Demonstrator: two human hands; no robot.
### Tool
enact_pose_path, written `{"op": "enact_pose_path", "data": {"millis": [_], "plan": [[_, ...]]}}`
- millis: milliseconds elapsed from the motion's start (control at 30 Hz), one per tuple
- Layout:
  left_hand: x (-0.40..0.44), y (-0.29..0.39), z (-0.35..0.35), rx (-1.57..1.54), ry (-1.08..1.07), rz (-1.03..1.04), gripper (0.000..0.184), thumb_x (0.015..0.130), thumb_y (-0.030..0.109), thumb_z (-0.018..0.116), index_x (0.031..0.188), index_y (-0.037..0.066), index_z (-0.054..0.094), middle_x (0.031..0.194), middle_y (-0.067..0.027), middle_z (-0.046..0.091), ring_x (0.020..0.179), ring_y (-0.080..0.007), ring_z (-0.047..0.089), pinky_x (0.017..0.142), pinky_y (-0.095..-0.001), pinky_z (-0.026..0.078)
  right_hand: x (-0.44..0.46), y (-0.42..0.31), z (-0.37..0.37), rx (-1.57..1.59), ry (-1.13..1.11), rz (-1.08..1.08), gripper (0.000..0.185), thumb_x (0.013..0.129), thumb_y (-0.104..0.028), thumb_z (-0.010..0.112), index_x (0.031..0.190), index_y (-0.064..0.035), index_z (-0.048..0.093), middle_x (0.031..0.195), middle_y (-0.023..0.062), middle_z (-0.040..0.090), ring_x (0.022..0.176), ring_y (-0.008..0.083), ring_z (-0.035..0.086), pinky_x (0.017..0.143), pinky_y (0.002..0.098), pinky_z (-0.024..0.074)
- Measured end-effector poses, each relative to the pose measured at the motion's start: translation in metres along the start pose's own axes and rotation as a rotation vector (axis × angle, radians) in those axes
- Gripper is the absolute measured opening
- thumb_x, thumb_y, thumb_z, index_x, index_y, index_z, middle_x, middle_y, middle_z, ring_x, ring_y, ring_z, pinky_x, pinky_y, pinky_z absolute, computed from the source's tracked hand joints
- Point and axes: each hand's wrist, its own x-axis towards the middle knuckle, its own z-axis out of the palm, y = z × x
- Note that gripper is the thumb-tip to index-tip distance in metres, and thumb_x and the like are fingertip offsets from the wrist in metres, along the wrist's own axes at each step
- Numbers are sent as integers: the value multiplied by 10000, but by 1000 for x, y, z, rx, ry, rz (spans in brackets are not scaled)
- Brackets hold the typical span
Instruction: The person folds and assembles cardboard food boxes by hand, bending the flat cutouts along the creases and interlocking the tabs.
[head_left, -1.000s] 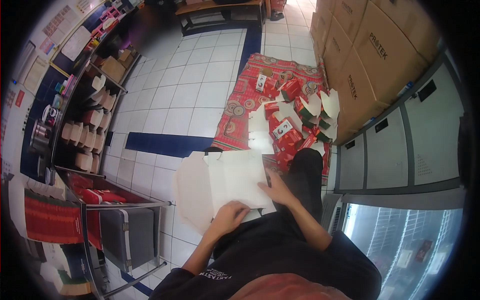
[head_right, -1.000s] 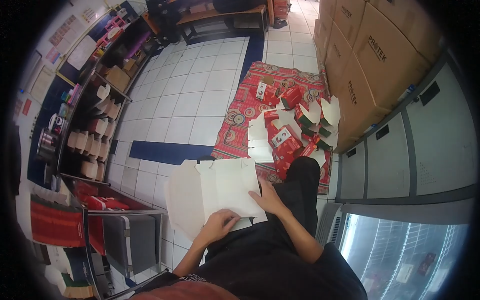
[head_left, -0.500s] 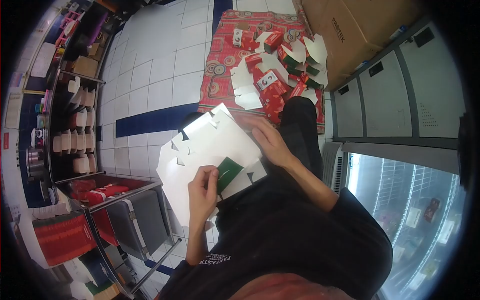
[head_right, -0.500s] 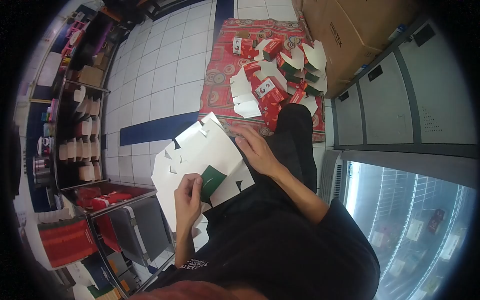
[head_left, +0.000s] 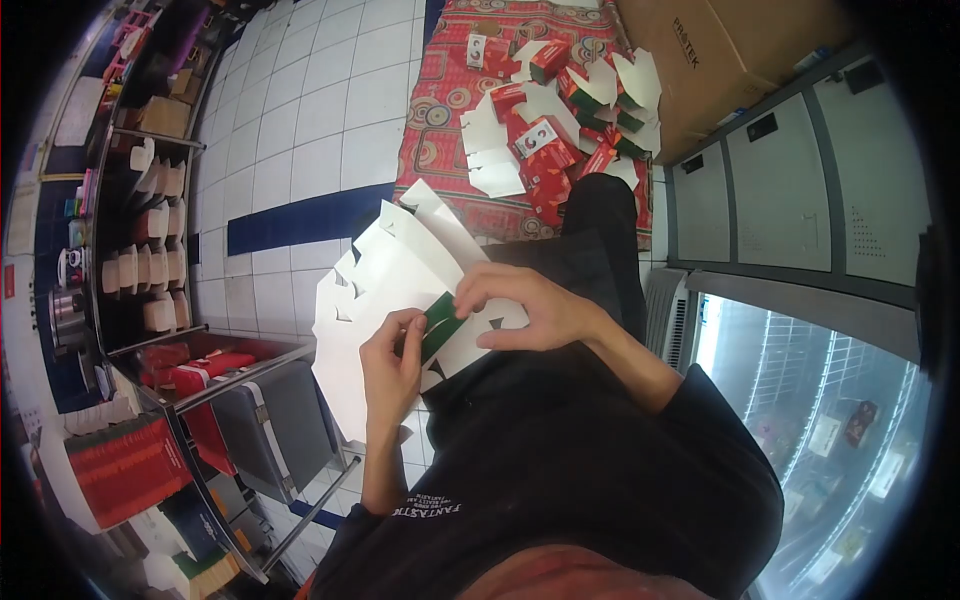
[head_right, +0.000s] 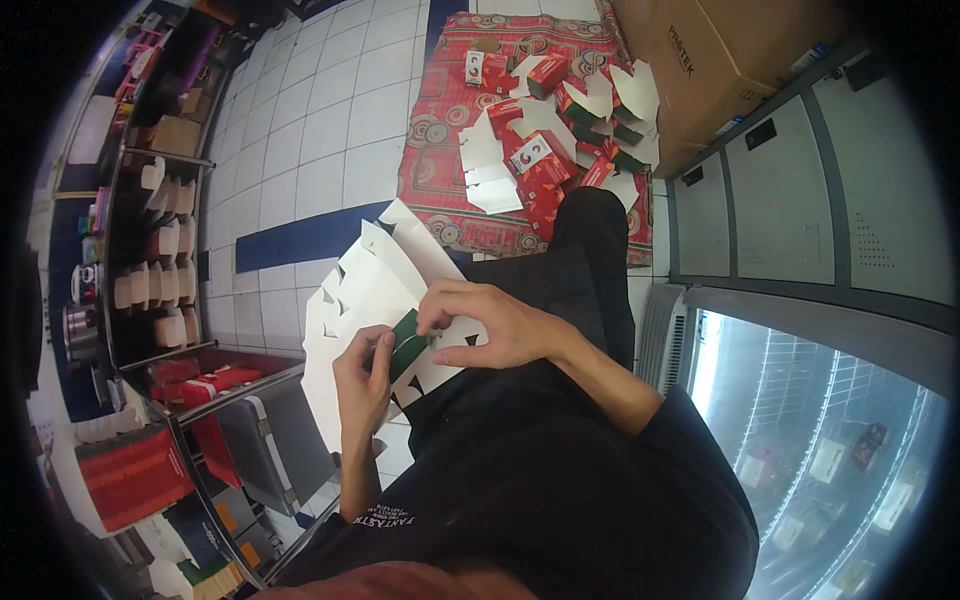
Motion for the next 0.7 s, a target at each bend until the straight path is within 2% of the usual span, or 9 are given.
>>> {"op": "enact_pose_path", "data": {"millis": [133, 267, 333, 467, 533, 600, 700], "plan": [[-1, -7, -4, -101, 16, -34, 203, 1109, 150, 699, 1139, -42, 760, 895, -107, 784, 793, -124, 692, 711, -287, 530, 1, 9, 3, -10, 84, 97, 222, 997, -43, 762, 1209, 1, 714, 1187, 89, 642, 1037, 224, 661, 936, 384, 555], [-3, -3, -6, -86, 3, -15, 185, 1094, 140, 717, 1119, -34, 773, 905, -109, 766, 777, -138, 684, 704, -289, 530, 7, 5, 7, -236, -20, 55, 257, 994, -58, 772, 1244, -32, 720, 1142, 108, 625, 1002, 275, 690, 887, 399, 563], [-2, 2, -6, 0, -50, 93, 148, 1073, 113, 735, 1107, -21, 787, 912, -103, 742, 760, -154, 685, 703, -293, 535, 9, -1, 13, -306, -75, 72, 261, 989, -69, 783, 1241, -40, 722, 1126, 113, 617, 994, 292, 698, 869, 403, 562], [-3, 1, -11, -22, -66, 111, 158, 1079, 107, 727, 1100, -44, 771, 921, -63, 706, 768, -109, 634, 701, -273, 504, 9, 3, 22, -294, 84, 117, 229, 949, -45, 821, 1165, -34, 745, 1116, 111, 618, 980, 274, 683, 839, 396, 548], [-3, 1, -14, -6, -13, 139, 114, 1048, 77, 749, 1105, -8, 800, 907, -112, 728, 749, -172, 713, 681, -300, 546, 8, 2, 30, -308, 159, 119, 218, 944, -51, 830, 1145, -32, 748, 1118, 105, 620, 966, 269, 685, 820, 392, 554], [-4, 11, -20, 51, -17, 152, 109, 1042, 69, 753, 1104, -4, 805, 916, -113, 735, 753, -178, 721, 674, -302, 552, 8, -3, 40, -227, 399, 167, 183, 936, -50, 836, 1099, -38, 753, 1138, 102, 636, 946, 255, 697, 793, 382, 569], [-3, 12, -21, 135, -43, 215, 111, 1030, 53, 757, 1110, 4, 816, 936, -115, 748, 763, -190, 736, 666, -306, 565, 10, -2, 44, -395, 303, 67, 173, 930, -80, 835, 1062, -49, 729, 1136, 80, 624, 927, 264, 714, 786, 406, 591]]}}
